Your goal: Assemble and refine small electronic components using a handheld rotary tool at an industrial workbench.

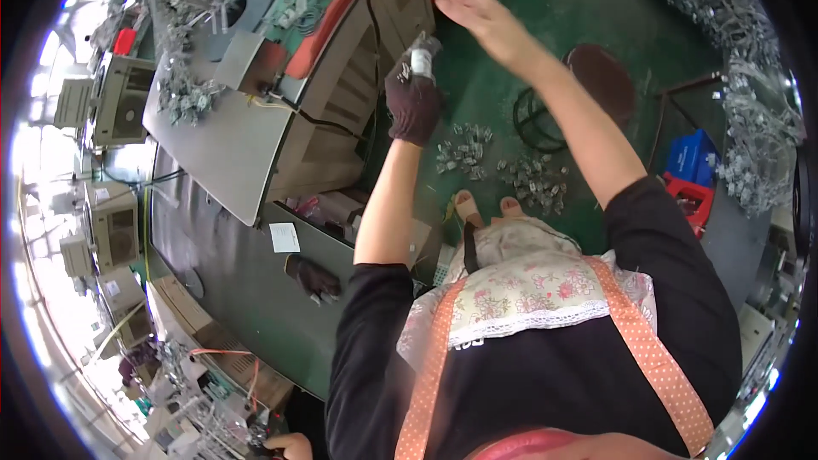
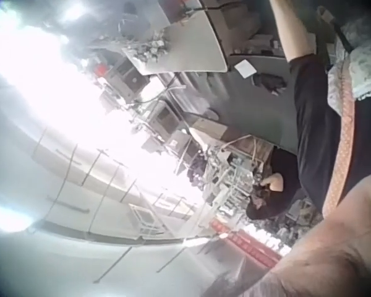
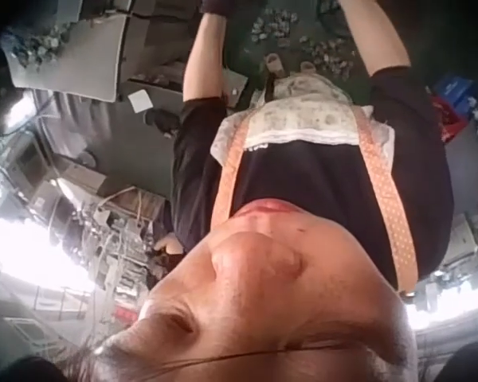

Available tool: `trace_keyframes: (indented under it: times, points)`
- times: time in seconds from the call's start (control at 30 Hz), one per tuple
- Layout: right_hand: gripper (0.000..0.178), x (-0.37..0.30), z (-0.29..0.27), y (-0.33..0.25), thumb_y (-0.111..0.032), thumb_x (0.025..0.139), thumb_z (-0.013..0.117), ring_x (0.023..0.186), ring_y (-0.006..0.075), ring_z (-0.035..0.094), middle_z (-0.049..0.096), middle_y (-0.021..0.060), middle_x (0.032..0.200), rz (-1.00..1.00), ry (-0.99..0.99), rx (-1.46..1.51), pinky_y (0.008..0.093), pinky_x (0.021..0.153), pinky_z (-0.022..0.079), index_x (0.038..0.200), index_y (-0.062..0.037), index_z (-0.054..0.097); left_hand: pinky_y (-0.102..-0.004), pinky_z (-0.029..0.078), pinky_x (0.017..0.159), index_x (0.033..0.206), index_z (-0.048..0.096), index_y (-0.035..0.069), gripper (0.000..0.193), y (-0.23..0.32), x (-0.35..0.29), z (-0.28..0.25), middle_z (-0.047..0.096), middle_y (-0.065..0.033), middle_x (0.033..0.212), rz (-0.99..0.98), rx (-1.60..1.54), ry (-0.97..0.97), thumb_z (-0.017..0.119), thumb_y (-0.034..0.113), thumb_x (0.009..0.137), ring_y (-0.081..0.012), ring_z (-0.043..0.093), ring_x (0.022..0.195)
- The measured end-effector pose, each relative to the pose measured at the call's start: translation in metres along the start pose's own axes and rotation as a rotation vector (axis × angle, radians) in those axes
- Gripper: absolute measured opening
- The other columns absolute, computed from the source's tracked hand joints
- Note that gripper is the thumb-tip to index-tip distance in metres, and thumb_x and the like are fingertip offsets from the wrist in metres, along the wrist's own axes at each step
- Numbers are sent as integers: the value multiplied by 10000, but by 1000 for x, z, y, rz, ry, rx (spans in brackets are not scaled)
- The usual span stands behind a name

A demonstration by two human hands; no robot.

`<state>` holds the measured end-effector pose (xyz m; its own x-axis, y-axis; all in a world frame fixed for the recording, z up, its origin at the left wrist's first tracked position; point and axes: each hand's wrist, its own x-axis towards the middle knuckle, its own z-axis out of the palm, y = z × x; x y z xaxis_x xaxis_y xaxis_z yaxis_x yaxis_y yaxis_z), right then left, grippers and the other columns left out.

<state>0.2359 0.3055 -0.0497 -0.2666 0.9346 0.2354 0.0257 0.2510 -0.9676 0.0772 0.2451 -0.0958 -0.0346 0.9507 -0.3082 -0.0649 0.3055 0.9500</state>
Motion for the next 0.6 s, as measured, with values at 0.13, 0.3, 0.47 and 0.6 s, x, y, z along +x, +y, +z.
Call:
trace_keyframes:
  times: [0.13,0.3,0.47,0.6]
  points:
    - [763,-53,-13,28,-353,798,768,1254,279,461,556,187,1275,-104,-315,-544,395,1069,341,1374,28,444,-355,481,622,1143,605,45,318,80,-7,5,613,-105,825,800,697,134,599,212,873,-219,614,742]
    - [203,-70,65,-47,-256,938,621,579,20,425,482,-78,699,154,-46,540,209,497,351,819,-100,569,-347,475,531,1060,623,24,268,192,-37,1,607,-120,738,1227,891,229,584,243,910,-221,622,643]
    - [321,-53,12,-156,-351,956,584,472,53,331,371,-48,573,-1,-193,569,227,424,229,738,-145,471,-430,485,589,1062,600,1,309,264,-124,13,649,-221,846,1331,754,132,682,183,826,-339,656,714]
    - [456,-66,-13,-284,-422,987,502,420,80,210,217,-78,517,-94,-247,557,251,409,160,633,-189,334,-404,508,790,1283,544,71,619,142,-146,61,650,-178,1067,972,356,-145,771,265,742,-313,639,955]
